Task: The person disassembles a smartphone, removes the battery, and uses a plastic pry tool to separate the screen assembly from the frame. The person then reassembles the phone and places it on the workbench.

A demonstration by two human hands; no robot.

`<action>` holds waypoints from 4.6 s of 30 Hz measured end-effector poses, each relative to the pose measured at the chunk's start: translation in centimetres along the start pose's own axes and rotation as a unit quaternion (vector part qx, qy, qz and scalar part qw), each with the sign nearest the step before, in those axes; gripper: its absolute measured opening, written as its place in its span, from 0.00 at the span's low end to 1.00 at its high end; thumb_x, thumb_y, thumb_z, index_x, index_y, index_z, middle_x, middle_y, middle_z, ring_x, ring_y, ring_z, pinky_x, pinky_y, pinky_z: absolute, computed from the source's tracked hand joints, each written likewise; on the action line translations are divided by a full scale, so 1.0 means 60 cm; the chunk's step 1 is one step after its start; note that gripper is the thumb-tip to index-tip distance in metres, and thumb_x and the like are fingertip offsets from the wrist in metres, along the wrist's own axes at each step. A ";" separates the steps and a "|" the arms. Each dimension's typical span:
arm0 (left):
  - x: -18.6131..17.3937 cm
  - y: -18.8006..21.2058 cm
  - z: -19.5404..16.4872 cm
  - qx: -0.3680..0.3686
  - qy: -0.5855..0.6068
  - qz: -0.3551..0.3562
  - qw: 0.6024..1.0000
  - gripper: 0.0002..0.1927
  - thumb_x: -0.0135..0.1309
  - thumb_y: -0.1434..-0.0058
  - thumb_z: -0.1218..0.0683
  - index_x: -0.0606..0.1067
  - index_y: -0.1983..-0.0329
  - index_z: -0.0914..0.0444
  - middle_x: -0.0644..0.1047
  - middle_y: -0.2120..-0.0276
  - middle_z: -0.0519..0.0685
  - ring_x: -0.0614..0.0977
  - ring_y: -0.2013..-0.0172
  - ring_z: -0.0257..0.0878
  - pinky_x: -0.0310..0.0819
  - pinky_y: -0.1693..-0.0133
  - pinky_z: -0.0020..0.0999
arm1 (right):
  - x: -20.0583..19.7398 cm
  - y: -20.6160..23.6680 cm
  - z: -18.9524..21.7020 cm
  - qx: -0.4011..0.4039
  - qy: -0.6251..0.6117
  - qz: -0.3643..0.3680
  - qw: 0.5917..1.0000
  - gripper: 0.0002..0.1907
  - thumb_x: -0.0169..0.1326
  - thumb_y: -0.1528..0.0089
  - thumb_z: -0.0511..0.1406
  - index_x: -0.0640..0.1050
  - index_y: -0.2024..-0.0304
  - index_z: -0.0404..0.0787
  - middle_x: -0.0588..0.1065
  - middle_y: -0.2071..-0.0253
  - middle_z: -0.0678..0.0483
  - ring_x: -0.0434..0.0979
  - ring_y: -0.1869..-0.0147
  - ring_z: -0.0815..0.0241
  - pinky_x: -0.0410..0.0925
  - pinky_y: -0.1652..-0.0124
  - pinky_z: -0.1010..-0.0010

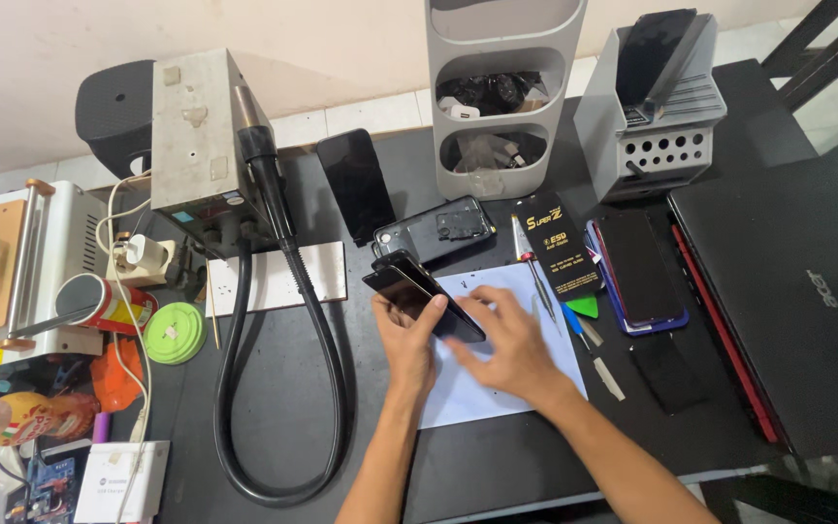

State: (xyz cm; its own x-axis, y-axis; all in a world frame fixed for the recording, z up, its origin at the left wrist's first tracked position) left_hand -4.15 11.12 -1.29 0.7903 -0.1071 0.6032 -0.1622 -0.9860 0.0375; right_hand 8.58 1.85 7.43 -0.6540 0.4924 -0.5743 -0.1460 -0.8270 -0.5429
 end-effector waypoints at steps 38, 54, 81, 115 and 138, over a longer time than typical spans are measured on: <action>0.061 0.019 -0.057 -0.044 -0.086 0.249 0.964 0.48 0.73 0.51 0.57 0.63 0.28 0.68 0.75 0.40 0.57 0.77 0.38 0.45 0.68 0.35 0.41 | 0.043 0.030 -0.090 0.198 -0.410 0.144 0.879 0.42 0.57 0.48 0.26 0.62 0.31 0.33 0.62 0.31 0.52 0.70 0.30 0.57 0.67 0.35 0.60; 0.057 0.018 -0.051 -0.096 -0.012 0.245 0.965 0.51 0.74 0.54 0.57 0.60 0.29 0.63 0.71 0.37 0.51 0.77 0.38 0.42 0.72 0.37 0.44 | 0.022 0.016 -0.079 0.216 -0.450 0.165 0.851 0.51 0.66 0.49 0.27 0.57 0.26 0.37 0.70 0.40 0.52 0.74 0.36 0.58 0.67 0.37 0.63; 0.052 0.026 -0.029 -0.200 0.015 0.267 0.943 0.43 0.71 0.49 0.57 0.65 0.31 0.67 0.77 0.44 0.57 0.78 0.42 0.48 0.72 0.39 0.45 | 0.030 0.023 -0.098 0.200 -0.338 0.156 0.906 0.49 0.64 0.48 0.33 0.60 0.25 0.38 0.74 0.45 0.50 0.76 0.44 0.59 0.70 0.47 0.66; 0.004 -0.009 -0.023 -0.073 0.011 0.154 0.985 0.39 0.70 0.44 0.51 0.66 0.34 0.68 0.75 0.51 0.60 0.81 0.54 0.43 0.78 0.50 0.36 | -0.031 0.014 -0.143 0.315 -0.703 -0.029 0.637 0.38 0.55 0.44 0.39 0.65 0.33 0.35 0.73 0.53 0.43 0.69 0.58 0.54 0.64 0.55 0.60; 0.020 0.005 -0.007 -0.052 -0.133 0.073 0.987 0.50 0.68 0.51 0.64 0.54 0.28 0.63 0.70 0.53 0.50 0.79 0.57 0.37 0.78 0.60 0.30 | -0.009 0.003 -0.107 0.335 -0.618 0.074 0.707 0.37 0.52 0.45 0.26 0.60 0.32 0.34 0.70 0.38 0.35 0.76 0.42 0.43 0.72 0.47 0.49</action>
State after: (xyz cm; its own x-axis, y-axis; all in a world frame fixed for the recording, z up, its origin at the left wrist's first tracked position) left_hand -3.49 10.77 -0.20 0.8783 -0.2911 0.3792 -0.3357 -0.9403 0.0558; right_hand 13.68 3.17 3.72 -0.7880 0.1155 0.6048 -0.0554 -0.9916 0.1172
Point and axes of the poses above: each hand's wrist, its own y-axis away from the middle knuckle, its own x-axis out of the palm, z = x × y, the point moved 7 cm from there along -y, towards the middle knuckle
